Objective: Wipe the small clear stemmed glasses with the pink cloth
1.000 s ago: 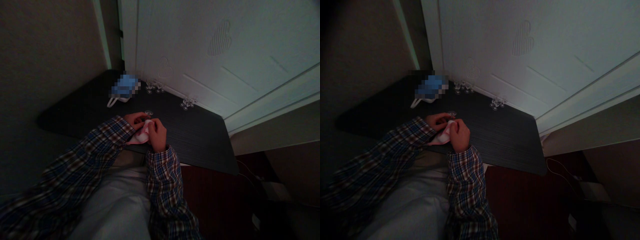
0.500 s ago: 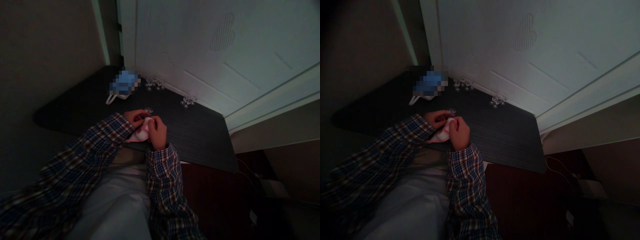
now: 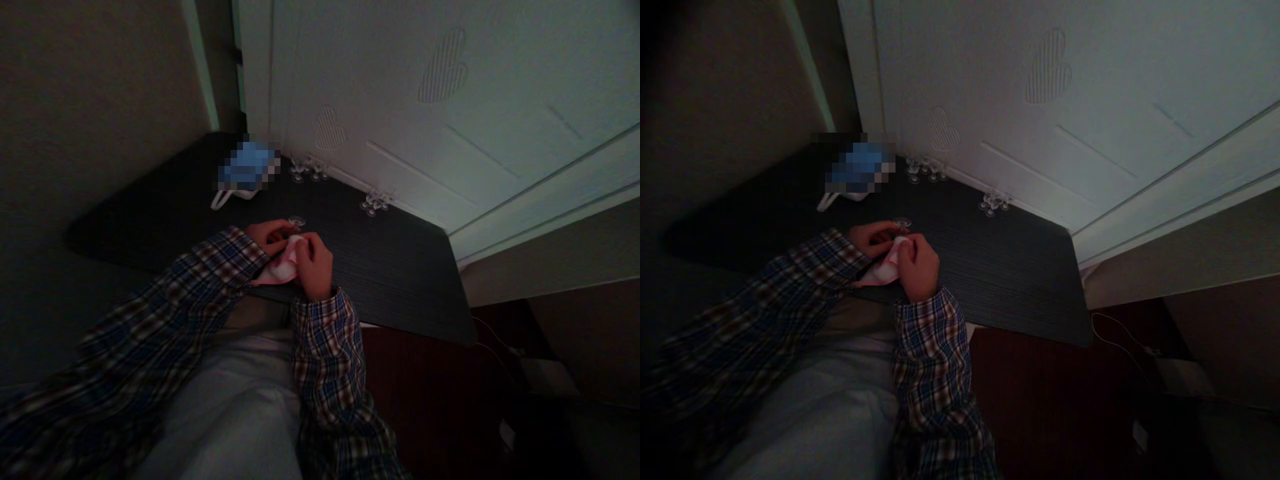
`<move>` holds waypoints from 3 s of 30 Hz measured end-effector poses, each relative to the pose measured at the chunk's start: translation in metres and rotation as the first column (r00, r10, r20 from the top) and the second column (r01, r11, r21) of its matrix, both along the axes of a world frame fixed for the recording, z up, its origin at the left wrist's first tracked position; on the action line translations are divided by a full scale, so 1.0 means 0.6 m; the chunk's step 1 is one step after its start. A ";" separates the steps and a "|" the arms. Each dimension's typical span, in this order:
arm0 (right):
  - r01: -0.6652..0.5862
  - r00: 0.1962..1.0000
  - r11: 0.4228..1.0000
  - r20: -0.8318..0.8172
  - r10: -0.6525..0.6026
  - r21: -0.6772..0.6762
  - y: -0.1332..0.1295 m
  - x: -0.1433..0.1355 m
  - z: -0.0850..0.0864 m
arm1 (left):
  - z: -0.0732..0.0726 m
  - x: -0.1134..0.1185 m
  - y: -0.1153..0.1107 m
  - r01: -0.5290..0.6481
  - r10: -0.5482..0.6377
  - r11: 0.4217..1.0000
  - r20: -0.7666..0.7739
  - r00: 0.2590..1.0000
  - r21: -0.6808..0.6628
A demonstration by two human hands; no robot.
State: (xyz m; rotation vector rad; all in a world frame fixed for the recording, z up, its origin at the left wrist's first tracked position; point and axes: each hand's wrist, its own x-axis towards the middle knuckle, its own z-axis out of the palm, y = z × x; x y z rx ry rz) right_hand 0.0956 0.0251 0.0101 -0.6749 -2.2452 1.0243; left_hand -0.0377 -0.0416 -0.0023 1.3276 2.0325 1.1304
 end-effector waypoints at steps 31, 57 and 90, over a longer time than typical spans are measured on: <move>-0.001 1.000 1.000 -0.008 0.001 0.004 0.002 -0.001 -0.003 | -0.006 -0.002 0.002 -0.006 0.006 1.000 -0.032 0.999 0.001; -0.011 1.000 1.000 0.000 0.011 -0.013 0.002 0.000 0.000 | -0.012 -0.001 0.004 -0.070 0.071 0.997 -0.015 0.997 0.030; -0.007 1.000 1.000 0.007 0.007 -0.011 0.002 0.000 0.000 | -0.007 0.004 0.002 -0.066 0.067 0.998 -0.018 0.998 0.024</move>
